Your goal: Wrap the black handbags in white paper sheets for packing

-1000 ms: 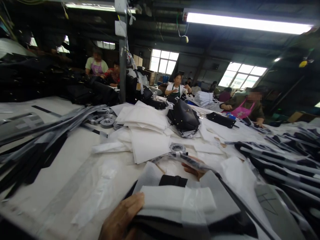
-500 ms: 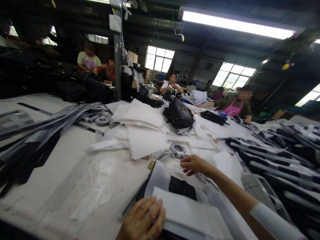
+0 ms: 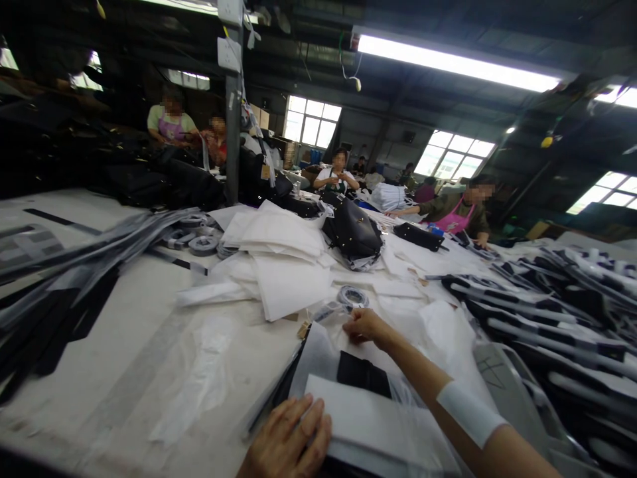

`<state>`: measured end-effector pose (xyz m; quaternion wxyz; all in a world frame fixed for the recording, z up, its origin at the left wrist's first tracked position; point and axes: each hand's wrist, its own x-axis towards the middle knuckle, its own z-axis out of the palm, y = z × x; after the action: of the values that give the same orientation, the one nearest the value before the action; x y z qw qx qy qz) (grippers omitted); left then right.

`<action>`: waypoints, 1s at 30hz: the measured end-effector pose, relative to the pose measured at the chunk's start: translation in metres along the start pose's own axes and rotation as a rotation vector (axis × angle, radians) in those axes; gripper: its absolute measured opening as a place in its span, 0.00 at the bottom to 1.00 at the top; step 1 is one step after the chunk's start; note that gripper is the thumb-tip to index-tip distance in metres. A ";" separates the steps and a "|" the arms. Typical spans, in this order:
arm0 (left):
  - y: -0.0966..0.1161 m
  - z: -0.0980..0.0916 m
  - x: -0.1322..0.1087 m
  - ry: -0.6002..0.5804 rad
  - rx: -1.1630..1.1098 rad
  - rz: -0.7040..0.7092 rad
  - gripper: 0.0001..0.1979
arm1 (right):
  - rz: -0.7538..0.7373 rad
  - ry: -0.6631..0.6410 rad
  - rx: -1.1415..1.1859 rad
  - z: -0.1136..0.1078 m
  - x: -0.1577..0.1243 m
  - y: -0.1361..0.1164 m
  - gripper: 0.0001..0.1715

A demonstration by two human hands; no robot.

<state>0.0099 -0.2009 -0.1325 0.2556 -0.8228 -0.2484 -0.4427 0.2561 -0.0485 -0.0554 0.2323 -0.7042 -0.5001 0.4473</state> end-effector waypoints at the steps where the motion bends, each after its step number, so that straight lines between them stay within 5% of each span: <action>1: -0.003 -0.003 0.001 -0.030 -0.013 0.005 0.20 | -0.003 -0.012 0.038 -0.005 -0.005 0.000 0.16; 6: -0.015 -0.017 0.010 -0.104 -0.078 0.033 0.21 | -0.032 -0.030 0.176 -0.018 -0.025 0.003 0.17; 13: -0.022 -0.026 0.019 -0.175 -0.193 0.021 0.20 | -0.244 -0.084 0.272 -0.008 -0.064 -0.009 0.16; 22: -0.018 -0.033 0.034 -0.201 -0.323 -0.211 0.22 | -0.872 0.246 -0.474 0.051 -0.169 0.028 0.09; 26: -0.020 -0.037 0.040 -0.272 -0.327 -0.137 0.20 | -1.079 0.393 -0.531 0.068 -0.187 0.032 0.14; 30: -0.022 -0.036 0.039 -0.311 -0.346 -0.136 0.16 | -1.205 0.394 -0.483 0.069 -0.214 0.039 0.11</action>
<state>-0.0064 -0.2001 -0.0777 0.0389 -0.8940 -0.2599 -0.3629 0.1952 -0.2676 -0.0346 0.3641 -0.4027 -0.8395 -0.0211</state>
